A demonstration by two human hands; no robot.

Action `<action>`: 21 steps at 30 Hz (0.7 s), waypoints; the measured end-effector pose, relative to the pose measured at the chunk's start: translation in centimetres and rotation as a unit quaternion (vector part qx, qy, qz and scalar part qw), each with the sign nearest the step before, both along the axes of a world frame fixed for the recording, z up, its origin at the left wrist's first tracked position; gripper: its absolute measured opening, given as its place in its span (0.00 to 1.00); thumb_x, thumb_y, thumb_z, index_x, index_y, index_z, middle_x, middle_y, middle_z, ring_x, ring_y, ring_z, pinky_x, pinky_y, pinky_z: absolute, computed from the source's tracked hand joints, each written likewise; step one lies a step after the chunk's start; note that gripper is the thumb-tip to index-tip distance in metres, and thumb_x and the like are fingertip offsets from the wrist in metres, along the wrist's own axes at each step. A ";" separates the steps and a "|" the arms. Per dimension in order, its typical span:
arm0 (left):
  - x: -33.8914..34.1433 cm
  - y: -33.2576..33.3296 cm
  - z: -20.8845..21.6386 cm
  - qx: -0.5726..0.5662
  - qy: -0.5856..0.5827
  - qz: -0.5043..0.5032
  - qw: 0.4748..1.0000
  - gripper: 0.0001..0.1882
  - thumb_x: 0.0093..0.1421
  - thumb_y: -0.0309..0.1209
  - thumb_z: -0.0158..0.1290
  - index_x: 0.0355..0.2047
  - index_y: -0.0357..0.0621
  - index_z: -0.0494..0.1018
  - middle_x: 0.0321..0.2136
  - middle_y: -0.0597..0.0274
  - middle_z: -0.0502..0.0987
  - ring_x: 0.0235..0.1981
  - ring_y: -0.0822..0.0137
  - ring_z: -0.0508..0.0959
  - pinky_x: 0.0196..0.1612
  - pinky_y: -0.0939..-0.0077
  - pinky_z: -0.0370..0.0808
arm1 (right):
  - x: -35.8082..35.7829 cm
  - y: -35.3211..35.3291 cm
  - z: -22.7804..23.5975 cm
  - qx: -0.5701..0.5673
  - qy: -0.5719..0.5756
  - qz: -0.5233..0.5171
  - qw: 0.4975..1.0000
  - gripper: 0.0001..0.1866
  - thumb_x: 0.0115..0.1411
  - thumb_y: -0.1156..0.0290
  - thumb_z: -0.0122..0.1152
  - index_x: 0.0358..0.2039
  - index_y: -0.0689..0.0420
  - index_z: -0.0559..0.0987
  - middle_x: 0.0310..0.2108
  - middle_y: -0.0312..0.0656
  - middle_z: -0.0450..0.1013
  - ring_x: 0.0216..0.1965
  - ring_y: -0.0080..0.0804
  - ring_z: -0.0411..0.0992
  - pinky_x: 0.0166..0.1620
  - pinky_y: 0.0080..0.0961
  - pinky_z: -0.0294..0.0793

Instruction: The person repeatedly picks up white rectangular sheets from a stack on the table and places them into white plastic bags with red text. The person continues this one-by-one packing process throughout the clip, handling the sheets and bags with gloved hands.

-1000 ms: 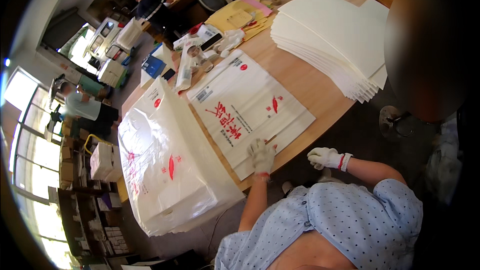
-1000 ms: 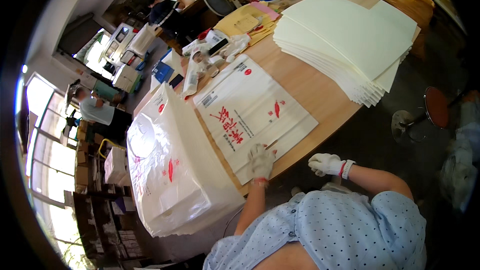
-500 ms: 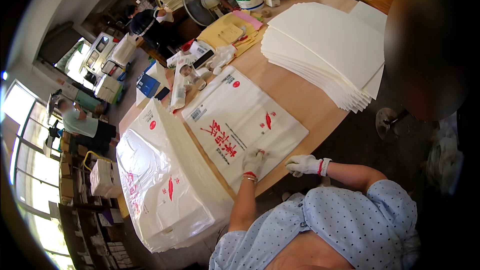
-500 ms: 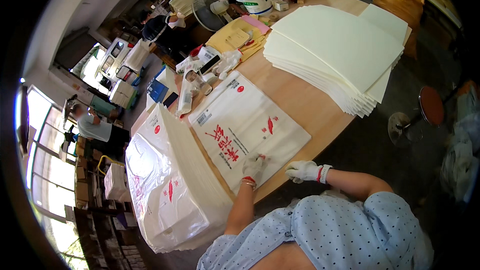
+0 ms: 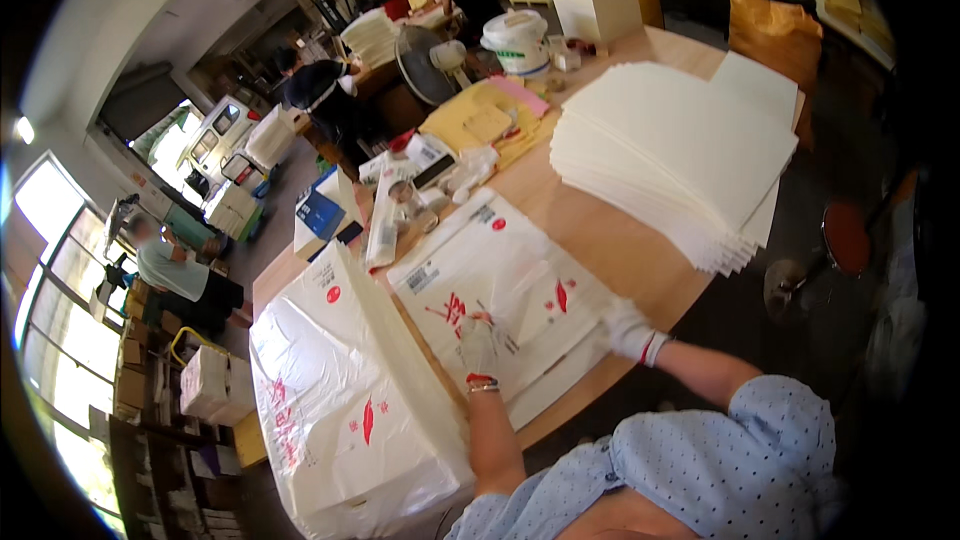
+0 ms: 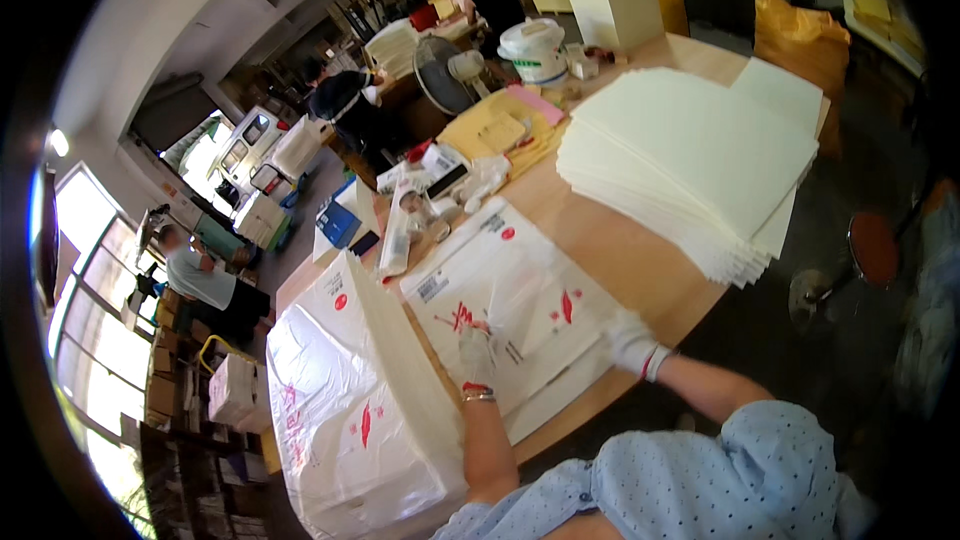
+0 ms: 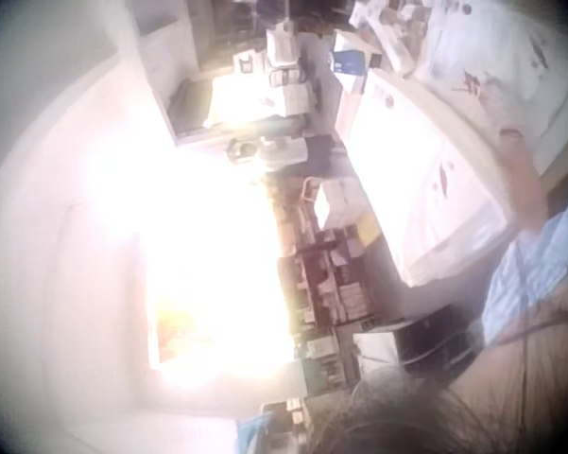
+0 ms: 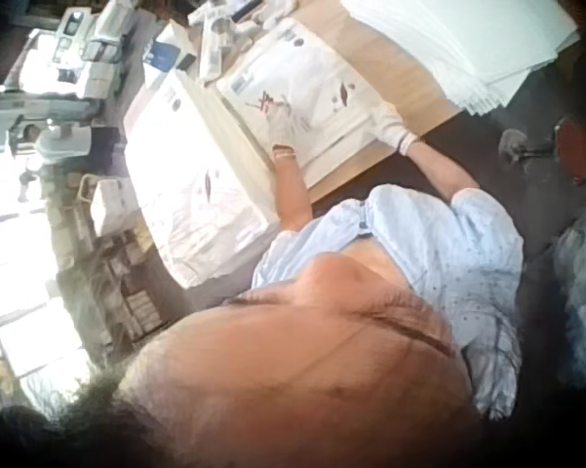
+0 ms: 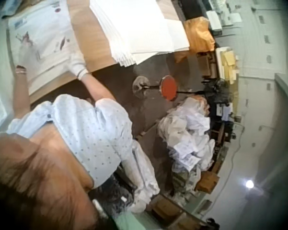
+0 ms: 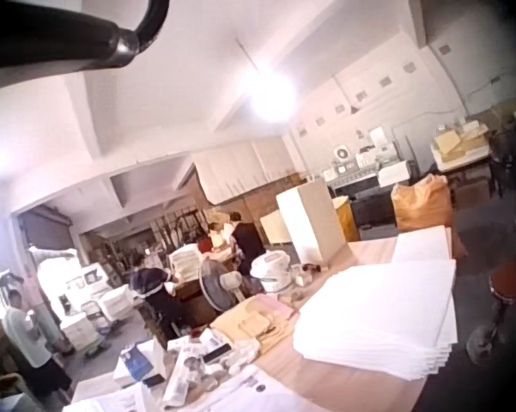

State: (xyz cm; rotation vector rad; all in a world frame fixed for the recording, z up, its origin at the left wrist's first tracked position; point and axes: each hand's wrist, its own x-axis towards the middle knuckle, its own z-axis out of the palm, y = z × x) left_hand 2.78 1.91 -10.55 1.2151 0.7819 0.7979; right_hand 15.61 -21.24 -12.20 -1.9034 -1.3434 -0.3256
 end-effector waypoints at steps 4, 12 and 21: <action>1.2 -4.7 3.3 0.087 0.096 -0.115 0.985 0.09 0.60 0.29 0.45 0.24 0.42 0.69 0.16 0.71 0.67 0.16 0.77 0.65 0.19 0.82 0.61 | -3.1 6.7 1.2 0.149 0.223 -0.039 0.962 0.13 0.52 0.64 0.60 0.34 0.60 0.76 0.23 0.45 0.71 0.30 0.42 0.72 0.36 0.32 0.71; 0.5 -2.0 -4.6 0.178 -0.021 0.017 0.984 0.04 0.60 0.28 0.45 0.29 0.42 0.67 0.18 0.68 0.68 0.18 0.76 0.66 0.22 0.83 0.67 | -1.0 4.3 -0.9 -0.065 0.355 0.004 0.933 0.13 0.53 0.60 0.60 0.31 0.58 0.77 0.27 0.43 0.71 0.32 0.37 0.71 0.36 0.32 0.70; 3.7 -7.8 12.9 0.210 0.139 -0.155 0.955 0.07 0.60 0.29 0.47 0.38 0.42 0.68 0.19 0.71 0.70 0.16 0.83 0.63 0.17 0.86 0.60 | 0.1 10.2 -4.4 0.075 0.176 0.065 0.979 0.15 0.56 0.62 0.52 0.40 0.56 0.76 0.37 0.47 0.73 0.41 0.43 0.71 0.47 0.34 0.68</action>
